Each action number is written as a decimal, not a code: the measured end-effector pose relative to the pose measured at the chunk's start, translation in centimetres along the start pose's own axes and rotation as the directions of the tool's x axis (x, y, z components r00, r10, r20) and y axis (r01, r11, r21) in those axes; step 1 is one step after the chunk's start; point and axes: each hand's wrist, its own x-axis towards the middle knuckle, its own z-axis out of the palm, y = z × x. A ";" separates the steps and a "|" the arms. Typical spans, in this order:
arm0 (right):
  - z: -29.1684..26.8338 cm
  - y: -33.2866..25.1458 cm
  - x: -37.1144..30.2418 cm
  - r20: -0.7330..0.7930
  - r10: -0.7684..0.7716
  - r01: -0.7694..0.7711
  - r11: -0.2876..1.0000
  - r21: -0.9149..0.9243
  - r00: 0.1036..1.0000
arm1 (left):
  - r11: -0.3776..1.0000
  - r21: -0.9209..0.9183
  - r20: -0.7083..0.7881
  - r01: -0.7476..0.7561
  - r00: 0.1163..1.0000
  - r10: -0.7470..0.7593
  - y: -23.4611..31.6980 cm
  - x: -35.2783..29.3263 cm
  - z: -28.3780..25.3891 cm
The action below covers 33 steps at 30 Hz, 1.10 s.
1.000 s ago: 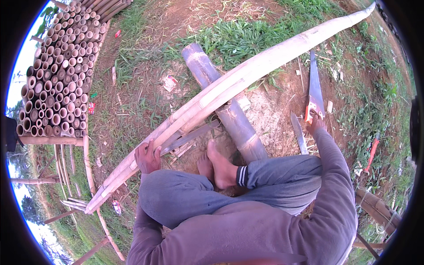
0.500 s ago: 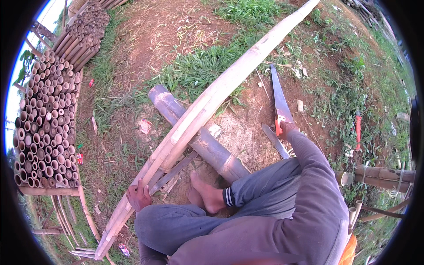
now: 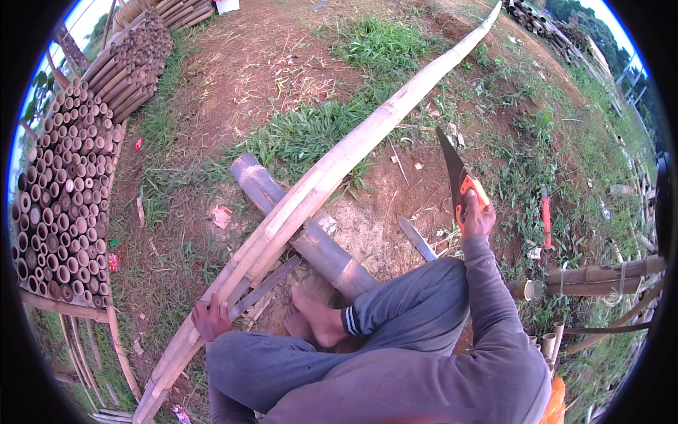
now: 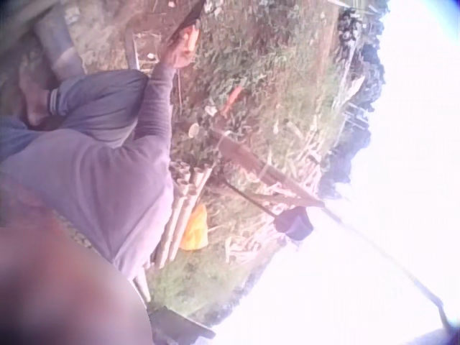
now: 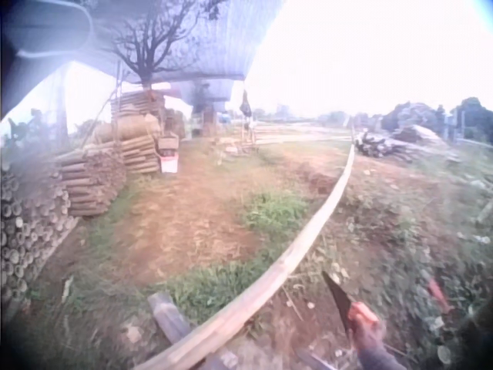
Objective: The person sits on the ground and uses a machete to chop a long bamboo pole into shorter segments. They repeatedly position the bamboo on a wooden stand, strike it with the machete, and move the cut pieces aside.
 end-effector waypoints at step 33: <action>6.7 -7.1 -9.5 0.743 0.093 -0.135 0.991 -0.004 0.662 | 1.000 0.007 0.045 -0.003 0.999 0.002 0.3 0.2 -1.9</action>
